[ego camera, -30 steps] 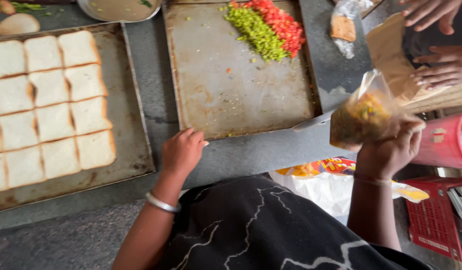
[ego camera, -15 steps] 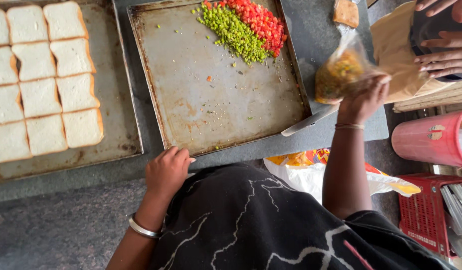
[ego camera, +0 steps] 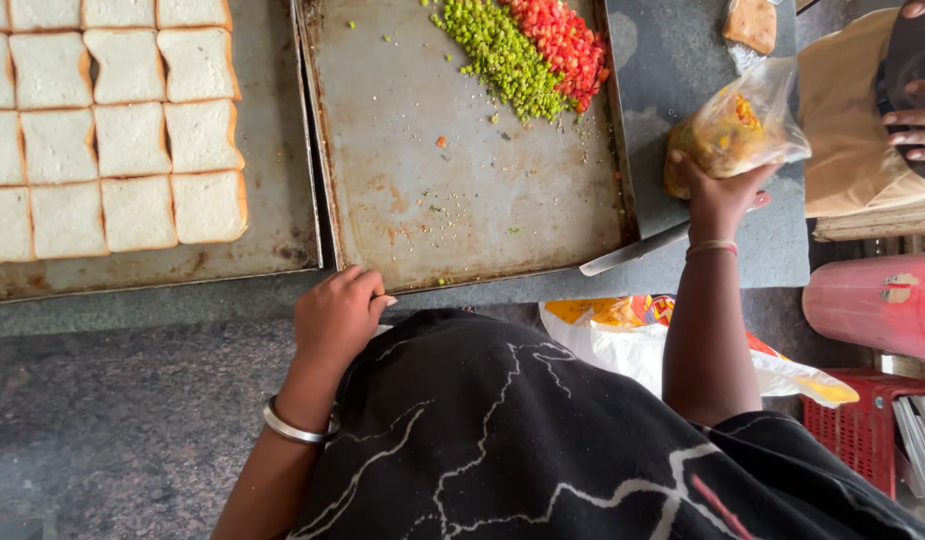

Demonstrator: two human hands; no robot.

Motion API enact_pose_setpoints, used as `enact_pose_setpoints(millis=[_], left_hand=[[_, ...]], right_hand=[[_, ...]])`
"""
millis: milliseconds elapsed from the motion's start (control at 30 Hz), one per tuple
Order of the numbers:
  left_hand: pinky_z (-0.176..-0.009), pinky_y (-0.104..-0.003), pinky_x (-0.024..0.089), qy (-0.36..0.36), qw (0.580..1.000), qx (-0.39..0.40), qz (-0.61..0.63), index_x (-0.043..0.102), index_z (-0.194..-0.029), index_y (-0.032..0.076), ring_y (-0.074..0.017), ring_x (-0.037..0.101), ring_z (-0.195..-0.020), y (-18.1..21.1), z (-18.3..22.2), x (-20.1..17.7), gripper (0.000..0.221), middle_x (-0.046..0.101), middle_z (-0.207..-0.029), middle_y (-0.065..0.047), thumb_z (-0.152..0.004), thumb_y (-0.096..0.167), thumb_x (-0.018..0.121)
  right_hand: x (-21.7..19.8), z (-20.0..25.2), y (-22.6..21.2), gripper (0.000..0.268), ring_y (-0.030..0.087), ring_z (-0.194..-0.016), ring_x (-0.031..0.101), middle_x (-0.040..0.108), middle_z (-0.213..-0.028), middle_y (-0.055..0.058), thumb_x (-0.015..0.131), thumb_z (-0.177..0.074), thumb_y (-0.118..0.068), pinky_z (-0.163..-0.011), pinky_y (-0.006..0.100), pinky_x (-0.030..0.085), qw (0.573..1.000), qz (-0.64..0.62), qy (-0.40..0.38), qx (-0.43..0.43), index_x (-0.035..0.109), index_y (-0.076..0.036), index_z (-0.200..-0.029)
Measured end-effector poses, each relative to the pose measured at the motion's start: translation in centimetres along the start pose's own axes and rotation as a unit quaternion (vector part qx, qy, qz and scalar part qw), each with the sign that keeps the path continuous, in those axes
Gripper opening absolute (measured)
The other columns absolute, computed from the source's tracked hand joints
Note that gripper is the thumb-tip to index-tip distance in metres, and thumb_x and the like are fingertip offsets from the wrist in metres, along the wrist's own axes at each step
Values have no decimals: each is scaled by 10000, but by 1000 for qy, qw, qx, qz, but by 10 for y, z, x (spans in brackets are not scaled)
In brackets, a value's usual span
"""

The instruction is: The person empties a bag of prepared filling onto a metal tray and mixes it by hand with chopped vegetables to prepare a stuffing.

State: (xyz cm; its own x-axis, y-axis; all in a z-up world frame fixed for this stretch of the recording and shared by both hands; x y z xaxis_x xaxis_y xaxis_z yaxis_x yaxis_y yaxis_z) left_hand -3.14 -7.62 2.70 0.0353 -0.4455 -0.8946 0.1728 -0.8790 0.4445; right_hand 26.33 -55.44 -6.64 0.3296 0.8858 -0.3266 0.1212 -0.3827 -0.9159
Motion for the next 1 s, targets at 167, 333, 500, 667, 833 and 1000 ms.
enact_pose_setpoints(millis=[167,333,500,667,833,1000], left_hand=[[-595,-440,507,-17,1000,3,21,629,-766,150,-267,674,-748,-2,-3,-2,254,647,-768,-3,-784,327,810],[-583,-432,500,-2,999,25,28,623,-778,144,-266,667,-741,-7,0,1,262,650,-781,-4,-794,322,814],[-584,-422,499,-39,996,63,58,631,-763,134,-264,663,-713,-17,-10,-5,291,647,-757,-23,-780,352,823],[-568,-395,515,-118,983,47,134,700,-775,132,-258,679,-626,-31,-30,-13,293,693,-695,-42,-823,394,821],[-585,-322,552,-49,956,120,262,696,-828,60,-188,715,-627,-38,-29,-24,251,704,-726,-79,-890,285,788],[-589,-296,557,-67,938,133,313,693,-839,26,-161,703,-611,-49,-26,-28,225,705,-746,-84,-903,222,782]], right_hand=[[7,-7,13,1128,278,-1388,547,627,-1457,114,1045,-719,-209,-1158,562,-111,975,214,55,-22,277,-36,-1527],[4,-15,8,895,277,-1322,615,658,-1408,122,986,-761,-60,-1180,483,331,989,80,108,-64,454,-33,-1480],[7,33,-87,739,246,-1222,656,626,-1336,128,852,-799,56,-1071,391,575,971,-235,38,12,475,-10,-1431],[41,114,-169,643,221,-1185,672,661,-1355,135,804,-829,72,-1123,387,563,975,-170,-145,7,536,66,-1413],[84,148,-214,695,173,-1258,644,646,-1362,89,798,-814,7,-1129,337,530,948,-187,-257,-2,496,19,-1440],[92,148,-263,719,212,-1120,711,722,-1174,182,886,-724,-70,-960,373,558,936,163,-274,-151,566,11,-1363]])
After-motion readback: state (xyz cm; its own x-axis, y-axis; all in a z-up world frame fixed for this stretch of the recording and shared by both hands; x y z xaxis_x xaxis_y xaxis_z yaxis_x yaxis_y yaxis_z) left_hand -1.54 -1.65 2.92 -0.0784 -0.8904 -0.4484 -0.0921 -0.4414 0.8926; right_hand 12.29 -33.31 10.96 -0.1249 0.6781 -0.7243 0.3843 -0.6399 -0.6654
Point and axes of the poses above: each hand's wrist, its own z-axis away from the middle knuckle, its own x-axis out of the palm, y = z × x, the point moved 1 cm from there along -z, towards the middle knuckle
